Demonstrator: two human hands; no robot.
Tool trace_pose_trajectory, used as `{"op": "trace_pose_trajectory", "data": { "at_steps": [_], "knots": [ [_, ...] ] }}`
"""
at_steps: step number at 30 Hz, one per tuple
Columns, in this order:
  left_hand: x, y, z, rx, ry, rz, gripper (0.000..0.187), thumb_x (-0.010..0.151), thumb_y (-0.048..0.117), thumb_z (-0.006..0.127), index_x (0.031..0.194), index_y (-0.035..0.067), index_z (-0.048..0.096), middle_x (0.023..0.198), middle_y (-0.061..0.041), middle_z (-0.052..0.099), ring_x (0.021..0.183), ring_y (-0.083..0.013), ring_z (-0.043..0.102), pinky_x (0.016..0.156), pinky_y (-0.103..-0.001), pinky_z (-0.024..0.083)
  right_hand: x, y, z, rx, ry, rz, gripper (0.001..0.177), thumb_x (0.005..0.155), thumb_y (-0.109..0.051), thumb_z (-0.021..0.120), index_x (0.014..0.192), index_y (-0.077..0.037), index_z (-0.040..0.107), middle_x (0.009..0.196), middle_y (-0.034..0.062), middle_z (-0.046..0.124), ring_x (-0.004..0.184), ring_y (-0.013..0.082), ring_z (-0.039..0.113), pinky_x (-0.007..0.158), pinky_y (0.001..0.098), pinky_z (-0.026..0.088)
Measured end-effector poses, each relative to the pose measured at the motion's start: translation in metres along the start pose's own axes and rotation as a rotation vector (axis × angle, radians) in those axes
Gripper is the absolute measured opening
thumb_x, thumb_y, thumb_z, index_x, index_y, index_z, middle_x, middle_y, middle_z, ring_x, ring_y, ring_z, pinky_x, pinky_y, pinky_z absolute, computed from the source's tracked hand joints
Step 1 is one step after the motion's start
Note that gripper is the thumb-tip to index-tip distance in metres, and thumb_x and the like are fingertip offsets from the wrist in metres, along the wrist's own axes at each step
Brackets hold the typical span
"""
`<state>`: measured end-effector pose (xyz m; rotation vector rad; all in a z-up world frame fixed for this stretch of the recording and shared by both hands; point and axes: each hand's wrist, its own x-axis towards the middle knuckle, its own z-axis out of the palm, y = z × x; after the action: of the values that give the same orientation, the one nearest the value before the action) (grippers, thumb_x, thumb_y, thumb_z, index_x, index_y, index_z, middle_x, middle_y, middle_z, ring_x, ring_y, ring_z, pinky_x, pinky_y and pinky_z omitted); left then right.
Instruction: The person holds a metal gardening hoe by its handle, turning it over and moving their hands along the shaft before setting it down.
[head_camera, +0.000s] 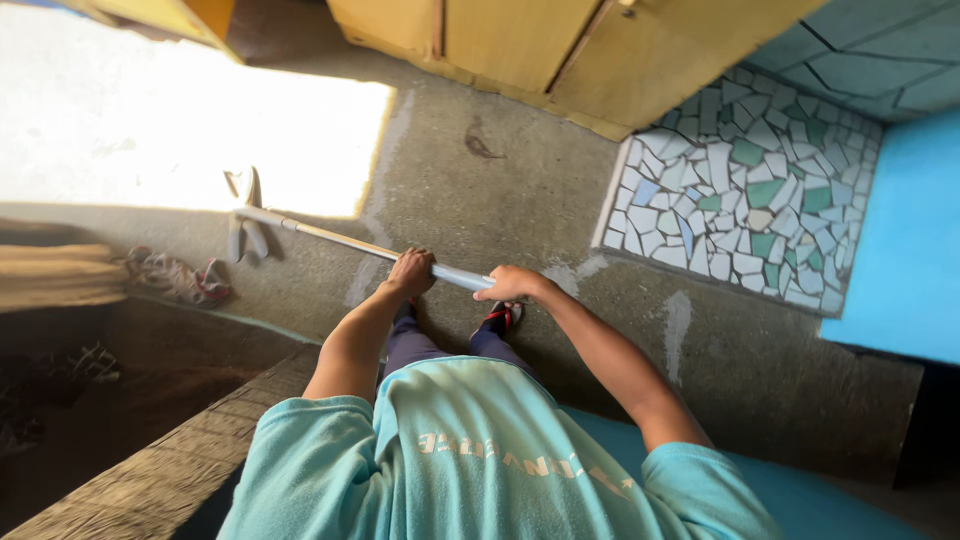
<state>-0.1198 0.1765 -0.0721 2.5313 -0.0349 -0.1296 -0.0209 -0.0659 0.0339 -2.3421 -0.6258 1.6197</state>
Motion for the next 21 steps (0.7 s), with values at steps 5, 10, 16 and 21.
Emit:
{"op": "trace_pose_trajectory", "data": {
  "at_steps": [5, 10, 16, 21],
  "knots": [
    [0.030, 0.067, 0.040, 0.046, -0.304, 0.041, 0.019, 0.081, 0.028, 0.072, 0.092, 0.012, 0.075, 0.092, -0.015, 0.075, 0.092, -0.0354, 0.073, 0.087, -0.047, 0.057, -0.073, 0.081, 0.002, 0.360, -0.044, 0.025, 0.051, 0.087, -0.052, 0.074, 0.109, -0.006, 0.074, 0.059, 0.0000, 0.056, 0.045, 0.0076, 0.049, 0.041, 0.0269, 0.039],
    [0.061, 0.134, 0.085, 0.094, -0.449, 0.107, 0.023, 0.085, 0.034, 0.070, 0.095, 0.014, 0.075, 0.092, -0.016, 0.075, 0.090, -0.0366, 0.073, 0.082, -0.048, 0.058, -0.141, 0.146, 0.000, 0.376, 0.031, 0.073, 0.053, 0.087, -0.055, 0.071, 0.111, -0.007, 0.074, 0.056, 0.0000, 0.055, 0.042, 0.0081, 0.046, 0.039, 0.0270, 0.037],
    [0.104, 0.192, 0.125, 0.189, -0.469, 0.351, 0.022, 0.084, 0.034, 0.067, 0.091, 0.014, 0.076, 0.088, -0.014, 0.074, 0.084, -0.0343, 0.075, 0.074, -0.046, 0.062, -0.220, 0.182, -0.019, 0.394, 0.136, 0.107, 0.056, 0.089, -0.056, 0.069, 0.112, -0.006, 0.073, 0.056, -0.0007, 0.054, 0.041, 0.0075, 0.046, 0.037, 0.0272, 0.037],
    [0.123, 0.210, 0.146, 0.486, -0.028, 0.923, 0.035, 0.104, 0.035, 0.060, 0.087, 0.007, 0.072, 0.081, -0.015, 0.072, 0.069, -0.0301, 0.071, 0.061, -0.043, 0.060, -0.265, 0.169, -0.025, 0.406, 0.190, 0.178, 0.053, 0.088, -0.055, 0.068, 0.109, -0.006, 0.071, 0.056, 0.0017, 0.056, 0.040, 0.0095, 0.045, 0.036, 0.0285, 0.035]
  ]
}}
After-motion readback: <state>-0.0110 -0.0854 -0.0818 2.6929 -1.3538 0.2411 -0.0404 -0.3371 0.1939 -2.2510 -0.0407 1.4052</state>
